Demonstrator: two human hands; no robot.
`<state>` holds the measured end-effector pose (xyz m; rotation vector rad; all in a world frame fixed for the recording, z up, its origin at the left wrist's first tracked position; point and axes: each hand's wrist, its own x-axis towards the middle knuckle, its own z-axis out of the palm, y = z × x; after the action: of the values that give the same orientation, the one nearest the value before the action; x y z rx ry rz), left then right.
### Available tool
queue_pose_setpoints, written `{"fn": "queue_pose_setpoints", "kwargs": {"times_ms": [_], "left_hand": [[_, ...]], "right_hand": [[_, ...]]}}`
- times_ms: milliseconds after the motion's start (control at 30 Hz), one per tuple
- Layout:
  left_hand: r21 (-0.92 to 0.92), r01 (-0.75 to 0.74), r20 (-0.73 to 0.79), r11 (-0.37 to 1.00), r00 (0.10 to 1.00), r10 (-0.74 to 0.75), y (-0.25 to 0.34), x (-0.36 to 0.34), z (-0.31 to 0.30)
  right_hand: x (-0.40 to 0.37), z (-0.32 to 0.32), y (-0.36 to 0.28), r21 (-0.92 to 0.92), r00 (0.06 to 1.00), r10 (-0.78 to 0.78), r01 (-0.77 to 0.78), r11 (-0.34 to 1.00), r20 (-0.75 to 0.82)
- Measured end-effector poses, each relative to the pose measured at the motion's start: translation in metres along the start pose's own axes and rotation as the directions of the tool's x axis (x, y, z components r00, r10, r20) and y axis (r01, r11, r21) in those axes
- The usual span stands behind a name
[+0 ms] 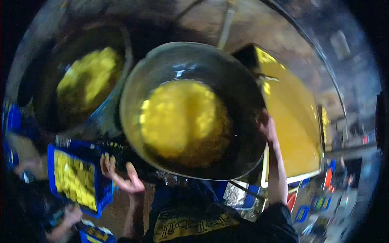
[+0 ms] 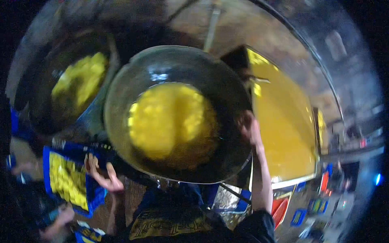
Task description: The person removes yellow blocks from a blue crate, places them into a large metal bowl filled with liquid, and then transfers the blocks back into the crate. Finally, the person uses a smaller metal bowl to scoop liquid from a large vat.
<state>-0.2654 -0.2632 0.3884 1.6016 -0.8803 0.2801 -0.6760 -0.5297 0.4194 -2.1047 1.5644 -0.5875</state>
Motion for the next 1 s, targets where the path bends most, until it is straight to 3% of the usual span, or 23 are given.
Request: {"fn": "queue_pose_setpoints", "kwargs": {"times_ms": [33, 67, 100, 133, 167, 200, 233, 267, 333, 367, 400, 433, 467, 533, 567, 667, 733, 767, 867, 900, 933, 967, 1000], "left_hand": [[-0.118, -0.164, 0.112, 0.979, 0.978, 0.177, 0.011, -0.002, 0.01], [-0.237, -0.304, 0.192, 0.923, 0.916, 0.352, 0.026, -0.002, 0.02], [-0.17, -0.109, 0.333, 0.979, 0.929, 0.161, 0.052, -0.012, 0.03], [-0.224, -0.054, 0.428, 0.973, 0.892, 0.148, 0.06, -0.019, 0.045], [-0.143, -0.063, 0.502, 0.988, 0.855, 0.127, 0.07, -0.024, 0.055], [-0.056, -0.077, 0.565, 0.995, 0.819, 0.096, 0.079, -0.03, 0.064], [0.046, -0.161, 0.572, 0.986, 0.814, 0.106, 0.077, -0.035, 0.07], [0.236, -0.129, 0.594, 0.963, 0.804, -0.038, 0.07, -0.04, 0.072], [0.329, -0.121, 0.391, 0.937, 0.92, -0.018, 0.076, -0.043, 0.09], [0.342, -0.131, 0.379, 0.931, 0.925, -0.009, 0.073, -0.047, 0.093], [0.319, 0.01, 0.352, 0.948, 0.927, -0.129, 0.065, -0.051, 0.093], [0.29, 0.154, 0.33, 0.944, 0.91, -0.25, 0.059, -0.05, 0.097], [0.301, 0.15, 0.317, 0.942, 0.916, -0.248, 0.056, -0.042, 0.1], [0.469, -0.342, 0.568, 0.814, 0.823, 0.019, 0.063, -0.024, 0.091], [0.501, -0.258, 0.455, 0.826, 0.89, 0.003, 0.088, -0.027, 0.108], [0.485, -0.25, 0.448, 0.838, 0.894, 0.007, 0.077, -0.031, 0.109], [0.462, -0.216, 0.414, 0.86, 0.91, 0.006, 0.07, -0.035, 0.11], [0.47, -0.208, 0.416, 0.858, 0.909, -0.008, 0.067, -0.036, 0.107], [0.464, -0.198, 0.438, 0.863, 0.898, -0.03, 0.071, -0.037, 0.107], [0.489, -0.23, 0.434, 0.842, 0.901, -0.006, 0.069, -0.038, 0.106], [0.513, -0.26, 0.429, 0.818, 0.903, 0.018, 0.064, -0.039, 0.103], [0.512, -0.248, 0.418, 0.823, 0.908, 0.013, 0.053, -0.043, 0.101], [0.511, -0.236, 0.422, 0.826, 0.907, -0.002, 0.057, -0.043, 0.102]], "right_hand": [[0.02, -0.007, 0.028, 0.03, 0.972, -0.177, 0.184, 0.982, -0.155], [0.043, -0.025, 0.039, -0.037, 0.973, -0.133, 0.128, 0.991, -0.187], [0.068, -0.038, 0.047, -0.097, 0.972, -0.099, 0.079, 0.992, -0.215], [0.091, -0.053, 0.062, -0.166, 0.975, -0.064, 0.028, 0.986, -0.214], [0.114, -0.067, 0.088, -0.289, 0.957, -0.186, 0.118, 0.95, -0.221], [0.135, -0.076, 0.11, -0.333, 0.947, -0.191, 0.099, 0.938, -0.258], [0.158, -0.087, 0.13, -0.428, 0.97, -0.131, 0.032, 0.903, -0.204], [0.18, -0.093, 0.148, -0.52, 0.986, -0.066, -0.025, 0.854, -0.154], [0.224, -0.097, 0.184, -0.597, 0.986, -0.05, -0.056, 0.8, -0.159], [0.246, -0.095, 0.199, -0.682, 0.988, -0.016, -0.093, 0.726, -0.152], [0.263, -0.091, 0.21, -0.67, 0.988, -0.03, -0.081, 0.738, -0.153], [0.276, -0.086, 0.221, -0.758, 0.994, -0.039, -0.056, 0.65, -0.107], [0.291, -0.08, 0.232, -0.835, 0.997, -0.043, -0.025, 0.55, -0.058], [0.317, -0.062, 0.253, -0.794, 0.997, 0.001, -0.064, 0.604, -0.079], [0.323, -0.055, 0.258, -0.811, 0.999, 0.027, -0.046, 0.583, -0.037], [0.328, -0.05, 0.267, -0.834, 0.995, 0.095, -0.043, 0.55, 0.011], [0.324, -0.061, 0.264, -0.794, 0.975, 0.214, -0.079, 0.603, 0.066], [0.315, -0.061, 0.275, -0.849, 0.987, -0.148, 0.023, 0.528, -0.065], [0.302, -0.111, 0.229, -0.8, 0.977, -0.167, -0.008, 0.599, -0.135], [0.301, -0.131, 0.22, -0.732, 0.987, -0.074, -0.053, 0.68, -0.141], [0.282, -0.155, 0.191, -0.722, 0.98, -0.084, -0.075, 0.688, -0.181], [0.258, -0.18, 0.166, -0.555, 0.97, -0.098, -0.044, 0.831, -0.224], [0.242, -0.2, 0.16, -0.485, 0.947, -0.222, 0.084, 0.87, -0.233]]}}
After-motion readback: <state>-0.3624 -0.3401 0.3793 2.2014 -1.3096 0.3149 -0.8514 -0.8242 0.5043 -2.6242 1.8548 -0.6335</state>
